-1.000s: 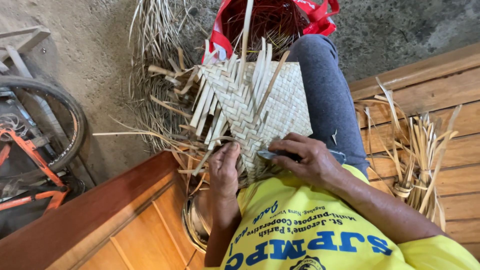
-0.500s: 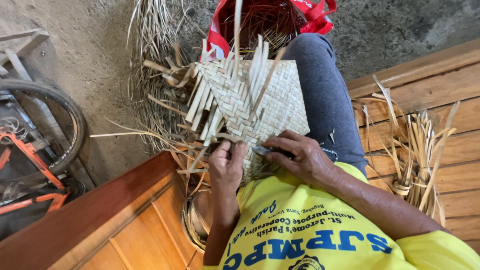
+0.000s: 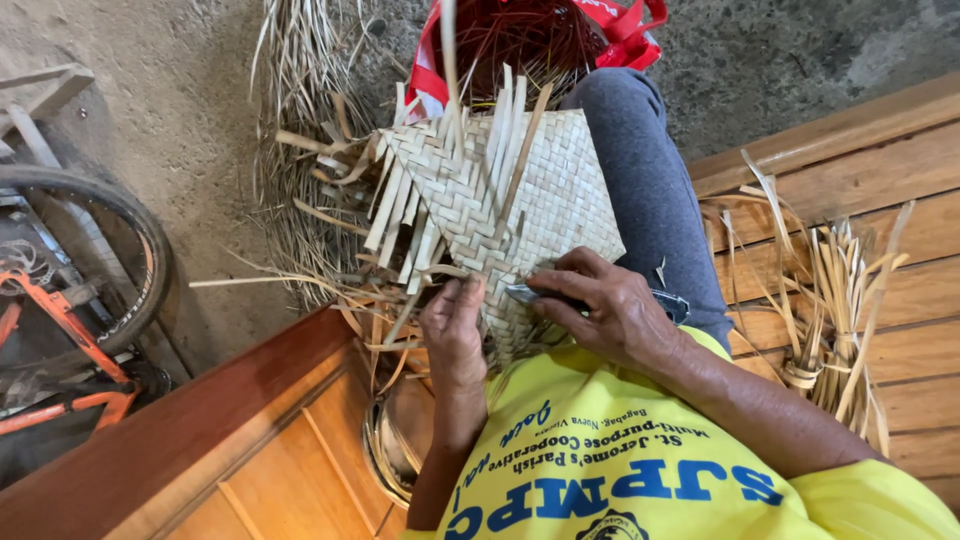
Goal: Weaving dried plant strips into a mat and trimming edges with a knife
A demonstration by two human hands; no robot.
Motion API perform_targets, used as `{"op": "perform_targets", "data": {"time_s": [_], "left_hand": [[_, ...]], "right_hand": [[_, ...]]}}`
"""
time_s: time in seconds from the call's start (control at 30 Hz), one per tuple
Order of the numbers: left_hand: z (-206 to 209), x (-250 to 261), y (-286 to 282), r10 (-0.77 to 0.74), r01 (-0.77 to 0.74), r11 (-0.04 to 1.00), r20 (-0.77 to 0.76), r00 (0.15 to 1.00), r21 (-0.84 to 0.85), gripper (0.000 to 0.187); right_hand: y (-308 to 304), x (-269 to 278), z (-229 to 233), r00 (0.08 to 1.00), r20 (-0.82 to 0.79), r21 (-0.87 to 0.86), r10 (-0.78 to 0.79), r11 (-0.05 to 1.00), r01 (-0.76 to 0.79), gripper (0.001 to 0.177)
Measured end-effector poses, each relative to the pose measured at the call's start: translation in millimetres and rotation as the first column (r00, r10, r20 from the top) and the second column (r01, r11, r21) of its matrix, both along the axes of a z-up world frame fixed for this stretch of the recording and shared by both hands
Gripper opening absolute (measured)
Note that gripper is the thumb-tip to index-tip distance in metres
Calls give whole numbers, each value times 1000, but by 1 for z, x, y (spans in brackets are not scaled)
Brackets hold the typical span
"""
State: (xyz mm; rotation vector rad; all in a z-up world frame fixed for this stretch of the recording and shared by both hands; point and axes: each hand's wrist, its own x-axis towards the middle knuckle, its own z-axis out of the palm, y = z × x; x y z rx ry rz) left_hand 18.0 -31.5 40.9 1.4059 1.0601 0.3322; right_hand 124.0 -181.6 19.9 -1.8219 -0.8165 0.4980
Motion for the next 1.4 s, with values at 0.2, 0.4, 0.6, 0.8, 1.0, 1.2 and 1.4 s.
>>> {"op": "perform_targets", "data": {"time_s": [0.2,0.4,0.6,0.8,1.0,1.2,1.4], "left_hand": [[11,0,3,-92,97,987,-48,995,124,42],[6,-4,2,-105,111,985,-54,993,131,42],[-2,-8,2,-92,93,996,-24,995,14,37],[20,6,-3,-58,57,997,-12,998,-48,37],[13,-7,0,-125,128,991,-61,990,47,34],[3,-13,1,-96,94,992,-21,995,-80,21],[2,-43,5,-234,313,887,-254,938,340,42]], "right_hand": [[3,1,1,999,3,-68,33,997,-32,26],[8,4,2,996,-81,-41,35,998,-38,24],[9,0,-13,995,-96,62,36,998,-30,22],[8,0,-13,997,-65,64,40,997,-36,21],[10,2,-4,998,-58,59,40,998,-37,21],[13,3,-20,992,-118,191,31,982,-8,18],[15,7,-21,987,-154,231,37,973,0,18]]}}
